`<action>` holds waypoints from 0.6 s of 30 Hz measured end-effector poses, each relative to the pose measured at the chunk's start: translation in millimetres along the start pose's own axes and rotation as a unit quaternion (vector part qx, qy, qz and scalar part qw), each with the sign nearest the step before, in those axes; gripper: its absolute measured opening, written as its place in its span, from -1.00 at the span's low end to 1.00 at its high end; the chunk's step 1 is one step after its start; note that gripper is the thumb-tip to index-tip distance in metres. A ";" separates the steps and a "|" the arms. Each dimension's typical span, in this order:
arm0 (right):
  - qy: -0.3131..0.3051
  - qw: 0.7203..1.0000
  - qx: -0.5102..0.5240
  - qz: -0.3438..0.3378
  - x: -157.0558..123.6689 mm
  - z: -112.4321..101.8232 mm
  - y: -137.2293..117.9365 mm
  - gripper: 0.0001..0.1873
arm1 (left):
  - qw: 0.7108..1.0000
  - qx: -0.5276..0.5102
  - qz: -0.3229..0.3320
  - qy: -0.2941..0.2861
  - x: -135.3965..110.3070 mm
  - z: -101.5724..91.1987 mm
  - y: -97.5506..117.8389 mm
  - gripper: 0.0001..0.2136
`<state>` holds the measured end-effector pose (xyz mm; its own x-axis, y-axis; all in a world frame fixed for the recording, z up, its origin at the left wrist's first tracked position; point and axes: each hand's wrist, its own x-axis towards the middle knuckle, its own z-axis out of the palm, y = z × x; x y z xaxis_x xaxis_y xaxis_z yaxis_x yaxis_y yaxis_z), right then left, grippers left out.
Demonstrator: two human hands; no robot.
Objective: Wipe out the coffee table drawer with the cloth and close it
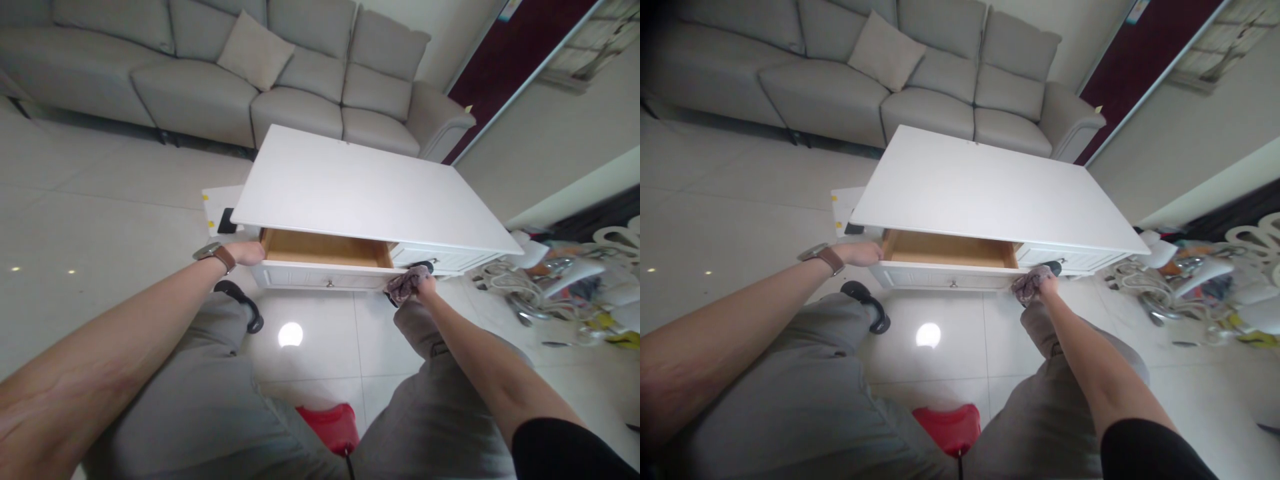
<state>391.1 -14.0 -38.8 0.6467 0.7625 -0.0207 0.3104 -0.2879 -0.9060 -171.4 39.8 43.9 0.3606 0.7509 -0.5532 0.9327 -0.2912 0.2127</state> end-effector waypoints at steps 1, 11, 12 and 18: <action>0.001 1.000 0.022 0.019 6.8 0.6 -1.1 -0.75 | 1.000 -0.001 -0.004 0.002 -0.2 0.4 0.0 -0.70; -0.060 0.962 -0.243 -0.110 36.5 -5.8 -23.4 -0.45 | 0.999 -0.046 -0.023 -0.005 0.9 4.1 2.4 -0.76; -0.075 0.940 -0.302 -0.142 33.5 -5.5 -30.6 -0.43 | 0.999 -0.047 -0.022 -0.005 1.1 4.3 2.6 -0.77; -0.248 0.711 -0.556 -0.352 -6.3 16.8 -90.9 -0.56 | 0.998 -0.060 -0.024 0.000 1.3 3.6 4.4 -0.83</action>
<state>347.1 17.1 36.6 -0.1818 0.9756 -0.1229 0.9727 0.1967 0.1229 -166.8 37.4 41.2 0.3155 0.7618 -0.5657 0.9424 -0.1819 0.2807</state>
